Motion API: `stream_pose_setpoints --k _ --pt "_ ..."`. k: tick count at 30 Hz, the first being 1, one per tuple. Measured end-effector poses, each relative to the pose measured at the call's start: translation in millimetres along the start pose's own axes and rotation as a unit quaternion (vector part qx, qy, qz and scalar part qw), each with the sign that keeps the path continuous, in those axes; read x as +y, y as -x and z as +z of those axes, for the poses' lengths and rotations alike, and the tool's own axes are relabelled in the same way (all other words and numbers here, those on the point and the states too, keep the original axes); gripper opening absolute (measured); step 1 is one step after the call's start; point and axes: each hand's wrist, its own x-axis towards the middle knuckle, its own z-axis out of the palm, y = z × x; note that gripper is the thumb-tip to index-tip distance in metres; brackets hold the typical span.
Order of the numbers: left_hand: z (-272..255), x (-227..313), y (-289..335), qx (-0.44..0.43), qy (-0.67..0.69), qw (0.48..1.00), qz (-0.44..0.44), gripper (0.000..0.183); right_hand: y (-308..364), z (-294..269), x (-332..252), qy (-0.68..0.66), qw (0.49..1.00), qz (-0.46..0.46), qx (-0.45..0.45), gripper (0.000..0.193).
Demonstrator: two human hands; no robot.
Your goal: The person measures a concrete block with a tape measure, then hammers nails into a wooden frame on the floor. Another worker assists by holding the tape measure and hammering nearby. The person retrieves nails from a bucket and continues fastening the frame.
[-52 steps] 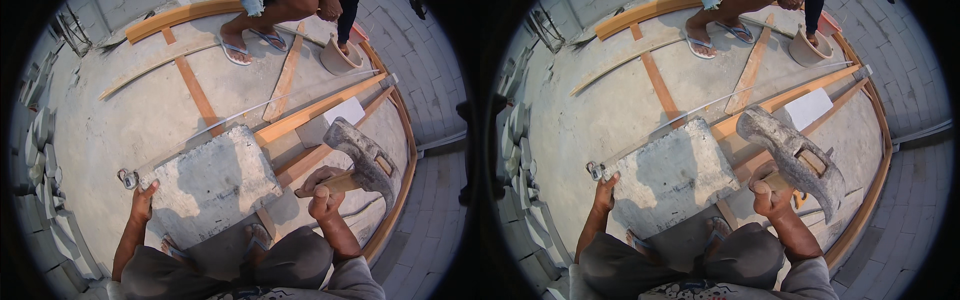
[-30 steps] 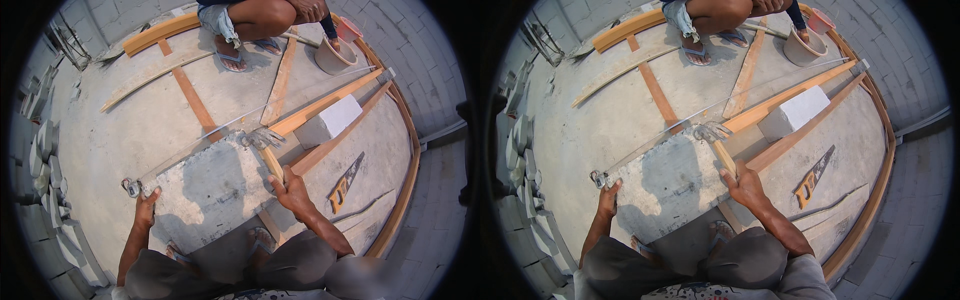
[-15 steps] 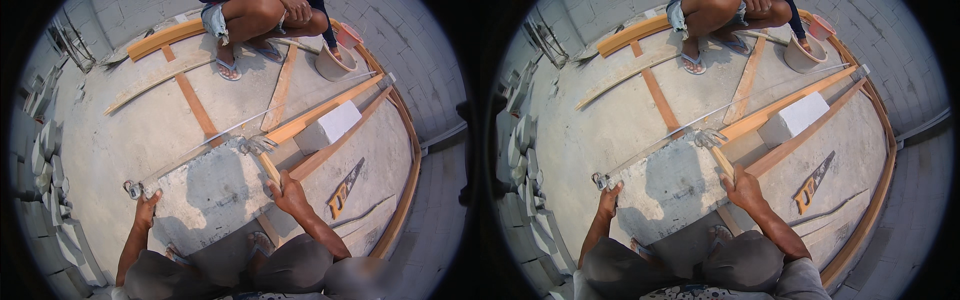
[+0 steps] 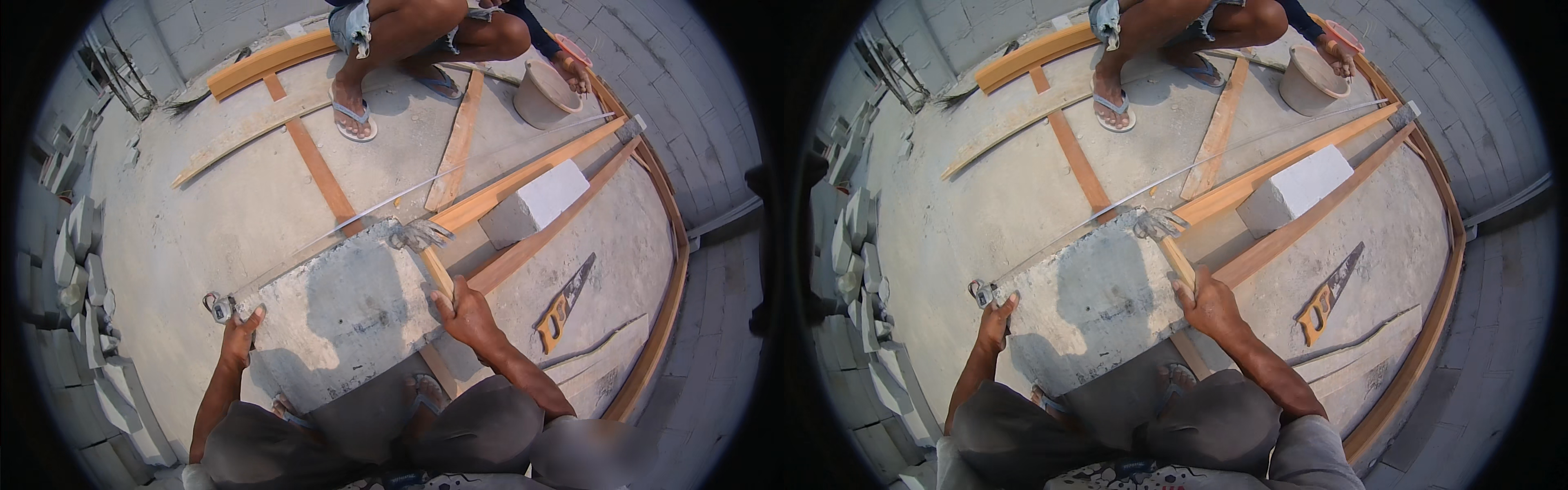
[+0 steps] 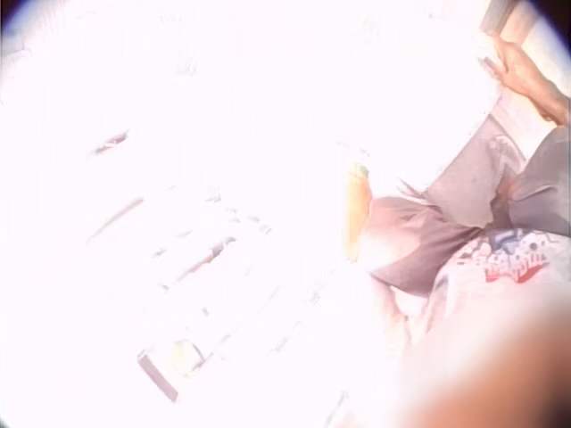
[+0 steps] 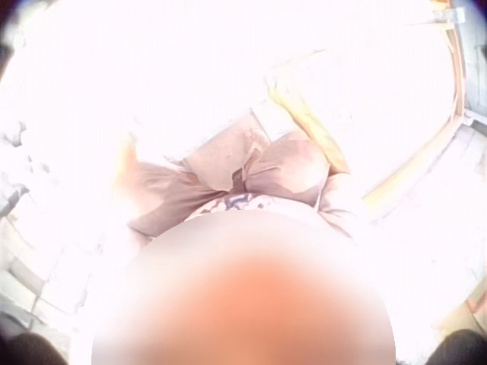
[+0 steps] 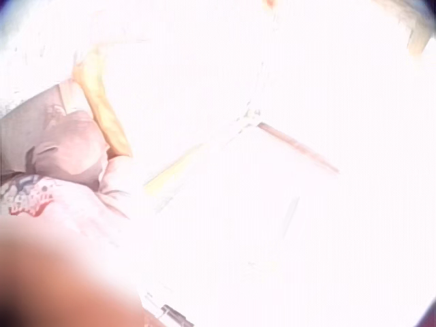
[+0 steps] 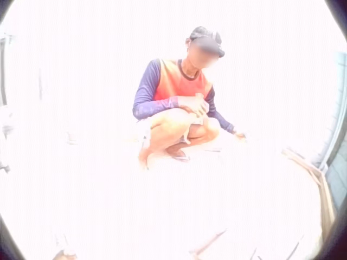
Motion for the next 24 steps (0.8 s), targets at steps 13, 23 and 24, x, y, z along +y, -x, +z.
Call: stream_pose_setpoints --k 13,23,24 --pt "-7 -9 -1 0.01 -0.021 0.999 -0.032 0.052 19 -125 -27 -0.403 0.805 -0.226 0.373 0.035" --pt "-5 -5 0 0.011 -0.063 0.998 -0.008 0.05 6 -25 -3 -0.076 0.996 0.01 0.045 0.029" --pt "-4 -5 1 0.01 -0.055 0.998 0.003 0.049 3 -37 -8 -0.086 0.993 -0.02 0.081 0.029"
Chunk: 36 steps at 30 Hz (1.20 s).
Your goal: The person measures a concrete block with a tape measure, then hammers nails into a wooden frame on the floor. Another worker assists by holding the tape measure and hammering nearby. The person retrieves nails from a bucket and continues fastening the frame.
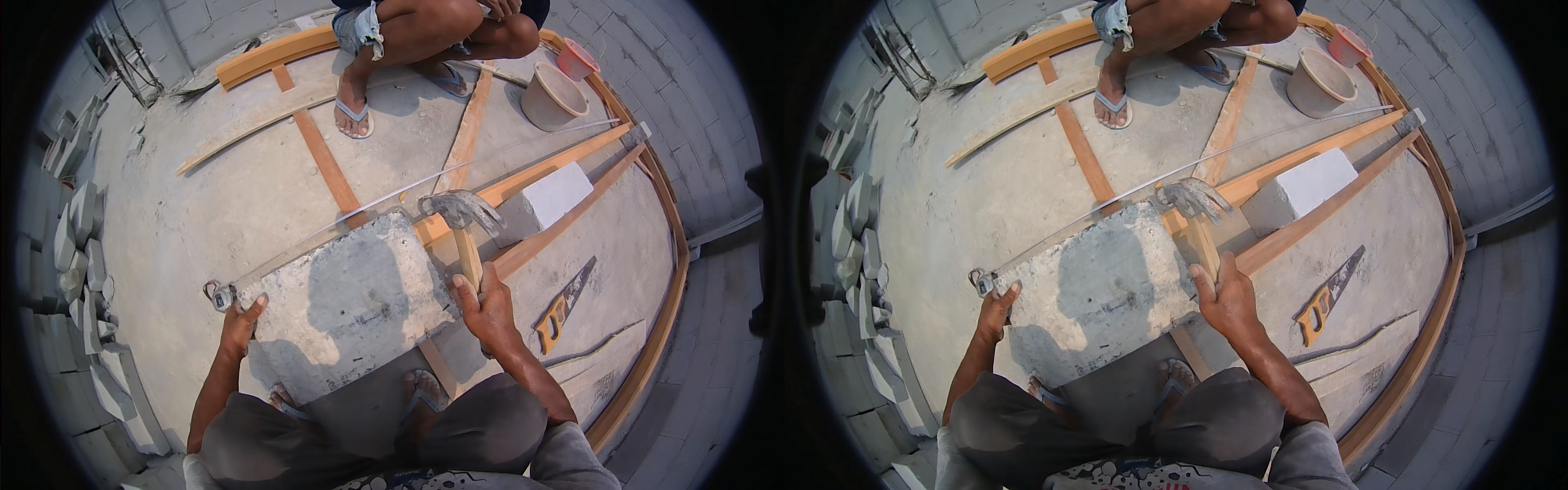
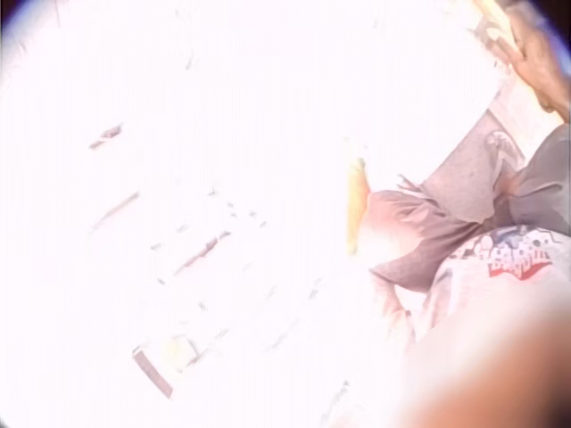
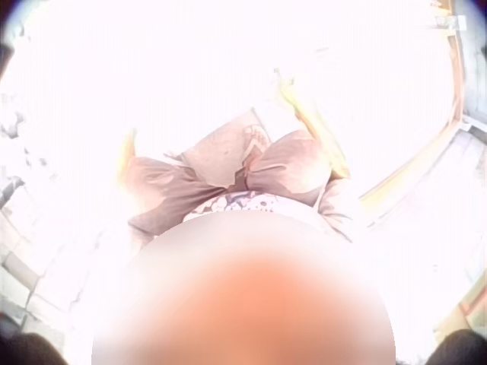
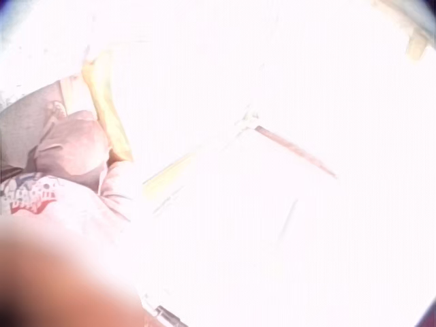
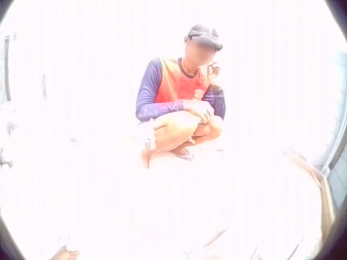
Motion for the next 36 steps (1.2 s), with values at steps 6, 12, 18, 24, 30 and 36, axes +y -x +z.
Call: stream_pose_setpoints --k 6,12,18,24,30,36 --pt "1 2 4 -0.005 0.004 1.0 -0.001 0.051 -1 -44 -25 -0.176 0.971 -0.033 0.158 0.03" --pt "0 5 0 0.012 -0.04 0.999 -0.006 0.05 1 21 12 0.142 0.98 0.053 -0.125 0.035" --pt "-2 -8 1 0.02 -0.034 0.999 0.011 0.052 2 5 12 0.061 0.998 -0.007 -0.013 0.036" --pt "4 -2 4 0.008 0.03 1.0 0.002 0.052 -17 -32 -29 0.103 0.993 -0.057 -0.01 0.03" --pt "4 3 9 0.014 0.034 0.999 -0.018 0.049 -18 -46 -70 -0.022 0.969 -0.238 0.065 0.024" --pt "1 0 5 0.009 0.049 0.997 -0.051 0.05 -30 -16 -38 0.365 0.907 -0.068 -0.197 0.03"
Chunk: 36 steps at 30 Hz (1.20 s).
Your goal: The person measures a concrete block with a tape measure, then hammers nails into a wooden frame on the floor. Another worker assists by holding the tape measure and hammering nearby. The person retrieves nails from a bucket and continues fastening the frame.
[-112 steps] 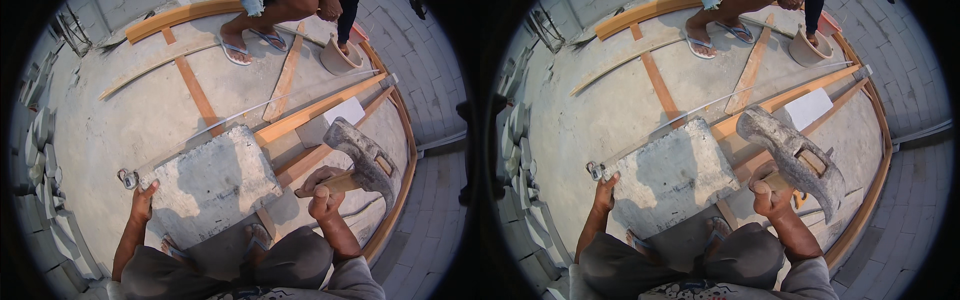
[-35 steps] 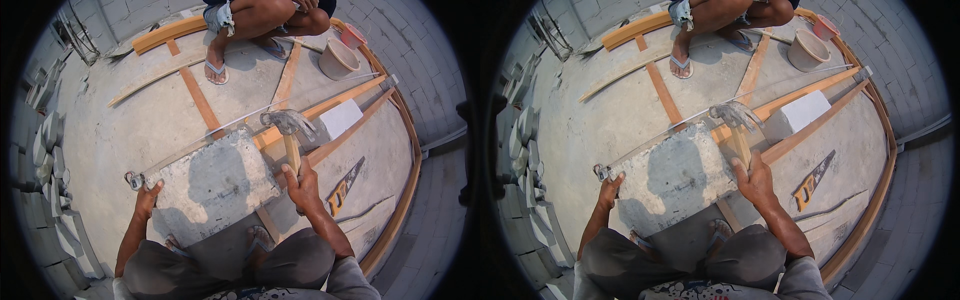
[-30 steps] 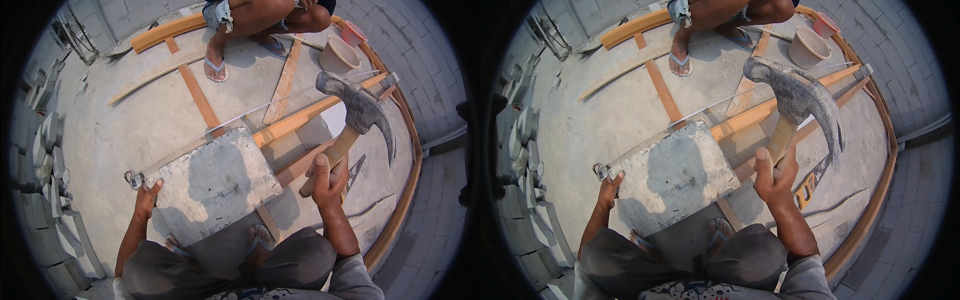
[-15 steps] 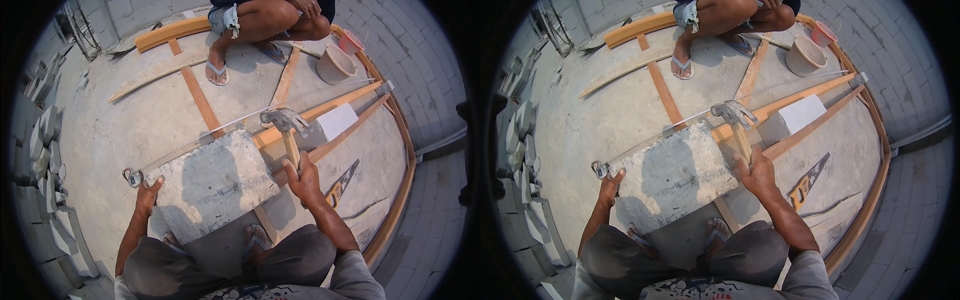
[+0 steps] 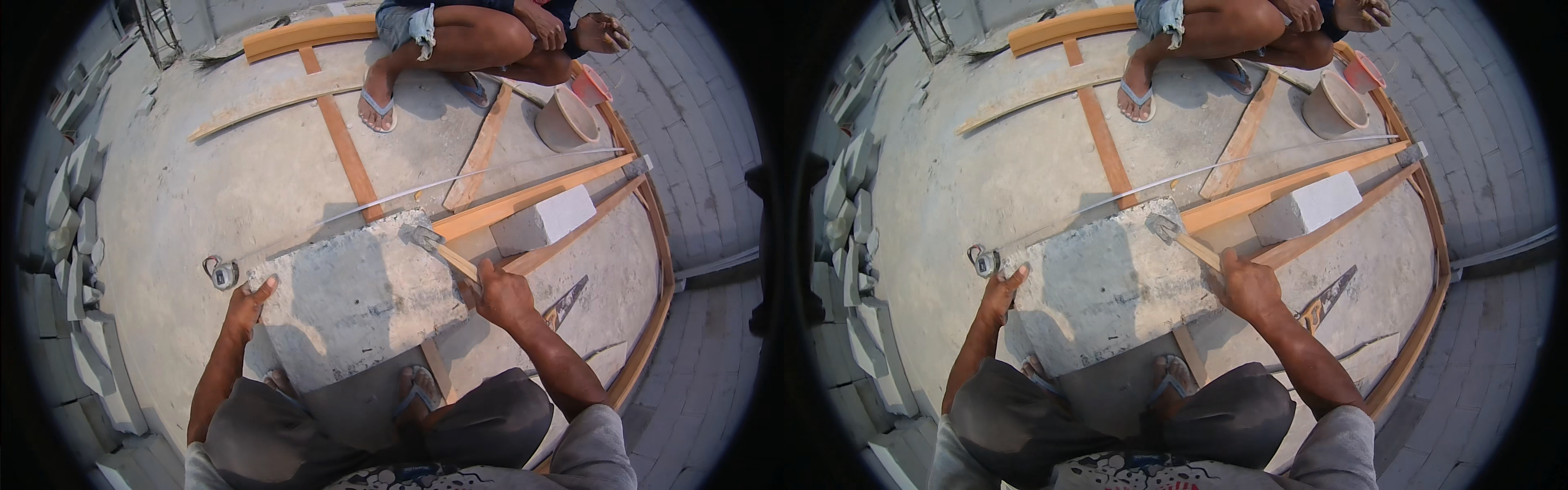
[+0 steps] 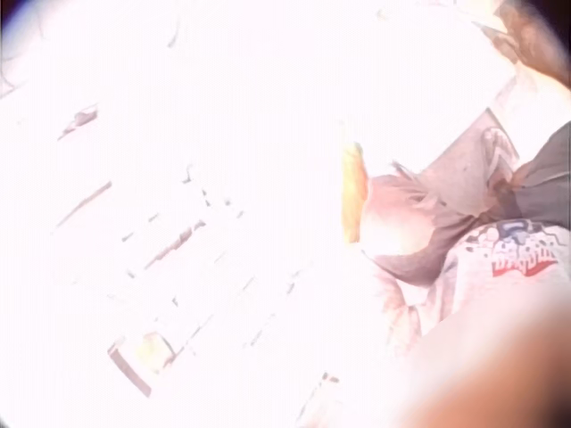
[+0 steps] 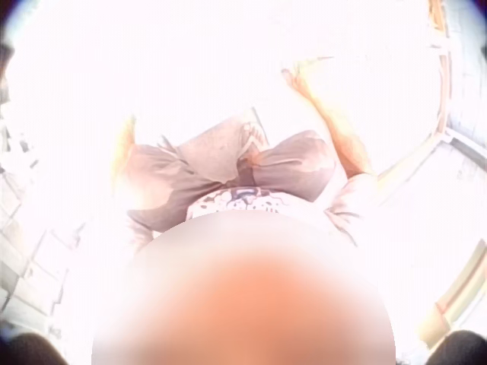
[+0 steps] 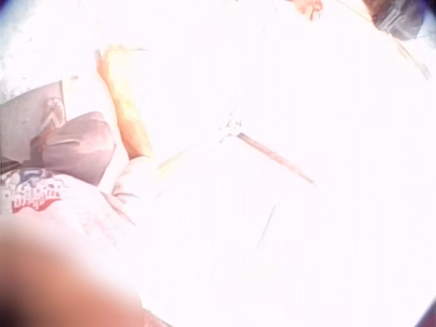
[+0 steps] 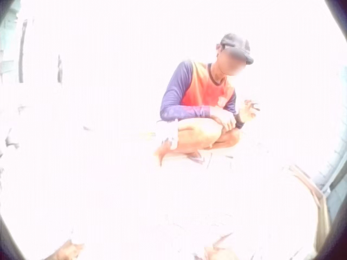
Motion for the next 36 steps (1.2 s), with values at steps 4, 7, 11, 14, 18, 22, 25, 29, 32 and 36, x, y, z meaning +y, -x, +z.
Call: stream_pose_setpoints --k 4,7,11,14,18,22,25,29,32,36 --pt "-1 -6 -2 -0.007 -0.003 0.999 0.04 0.05 14 1 4 -0.034 0.996 -0.002 0.08 0.031" --pt "-2 -8 -2 -0.013 0.019 0.999 0.024 0.05 21 -10 7 -0.106 0.983 -0.025 0.146 0.029" --pt "-1 -5 -3 -0.019 0.03 0.999 0.026 0.048 18 0 12 -0.168 0.914 -0.188 0.318 0.029" --pt "-1 -1 -3 -0.018 0.019 0.999 0.026 0.045 10 29 9 -0.109 0.992 0.01 0.068 0.033" --pt "-2 -1 -6 0.03 -0.059 0.998 -0.005 0.042 8 29 8 -0.128 0.989 0.018 0.069 0.038" --pt "0 -5 -4 -0.001 0.005 0.999 0.042 0.042 19 -3 16 -0.317 0.921 -0.025 0.226 0.032" --pt "-1 -2 0 0.007 -0.019 1.0 0.015 0.042 27 2 19 -0.416 0.86 -0.009 0.294 0.03" --pt "4 3 2 0.007 -0.021 0.999 0.023 0.043 7 53 15 -0.122 0.989 0.076 0.024 0.036" --pt "4 3 3 0.048 -0.073 0.996 0.02 0.044 4 57 18 -0.252 0.964 0.05 0.076 0.033" --pt "2 -1 1 0.008 -0.021 0.999 0.038 0.05 -11 35 -1 -0.501 0.864 0.058 -0.008 0.042"
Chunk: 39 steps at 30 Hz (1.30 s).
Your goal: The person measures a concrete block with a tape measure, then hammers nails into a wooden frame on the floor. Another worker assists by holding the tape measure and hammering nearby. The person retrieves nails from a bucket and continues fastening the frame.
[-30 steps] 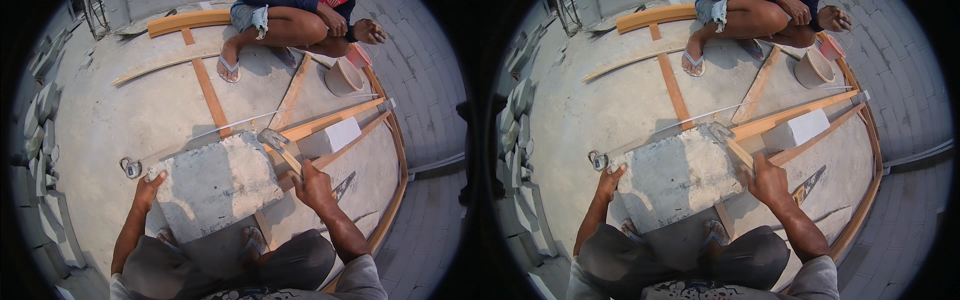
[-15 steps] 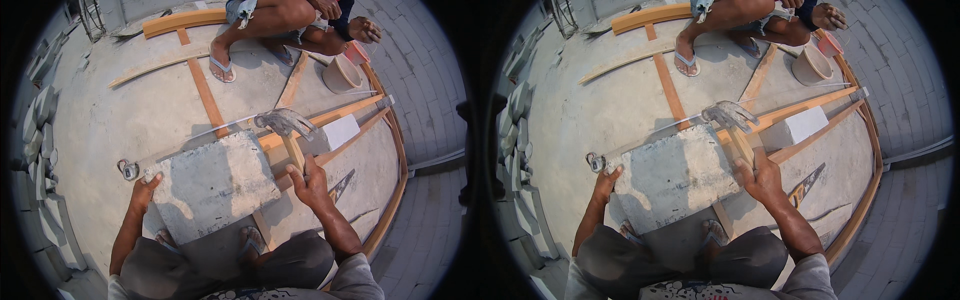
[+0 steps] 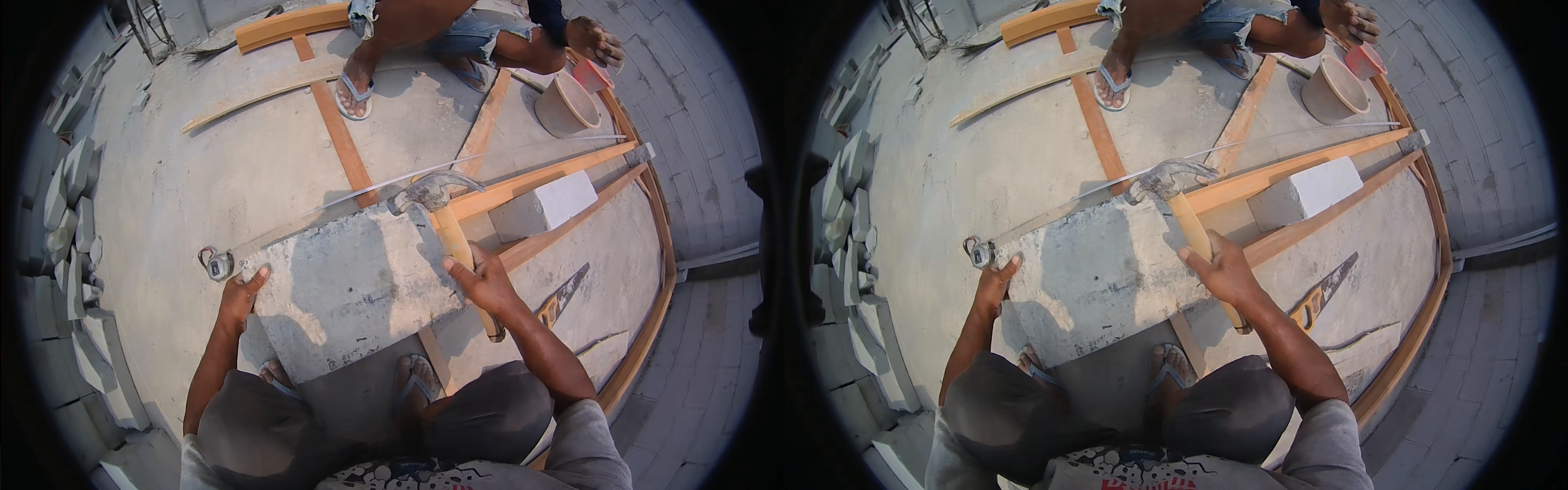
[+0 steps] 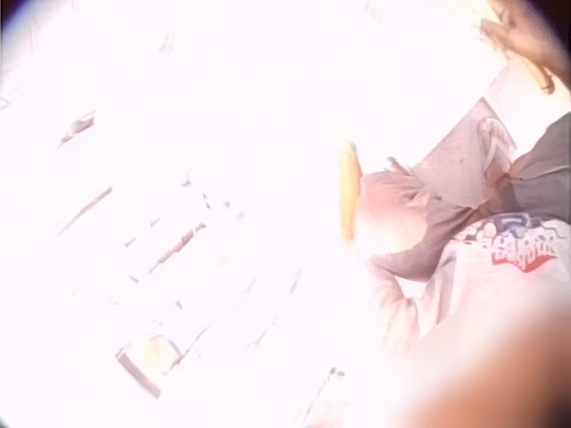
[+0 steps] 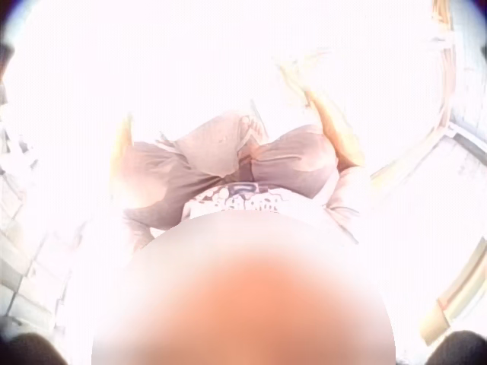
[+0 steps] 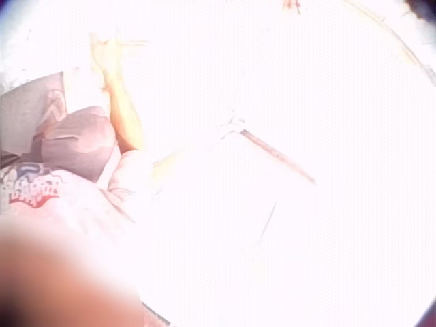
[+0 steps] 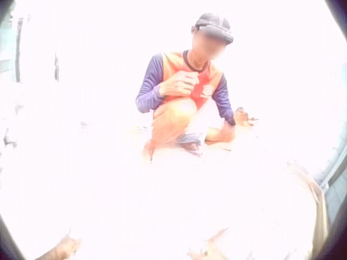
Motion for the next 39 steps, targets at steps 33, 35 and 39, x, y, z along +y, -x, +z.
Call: stream_pose_setpoints --k 33,35,39 --pt "-70 23 128 -0.078 -0.487 0.867 -0.072 0.053 190 -56 -9 0.128 0.955 0.263 -0.053 0.046" --pt "-77 45 160 -0.058 -0.491 0.862 -0.11 0.052 248 -73 -12 0.076 0.938 0.338 -0.027 0.045" --pt "-58 94 204 -0.038 -0.329 0.913 -0.237 0.034 375 -95 -24 0.062 0.896 0.437 -0.046 0.048"
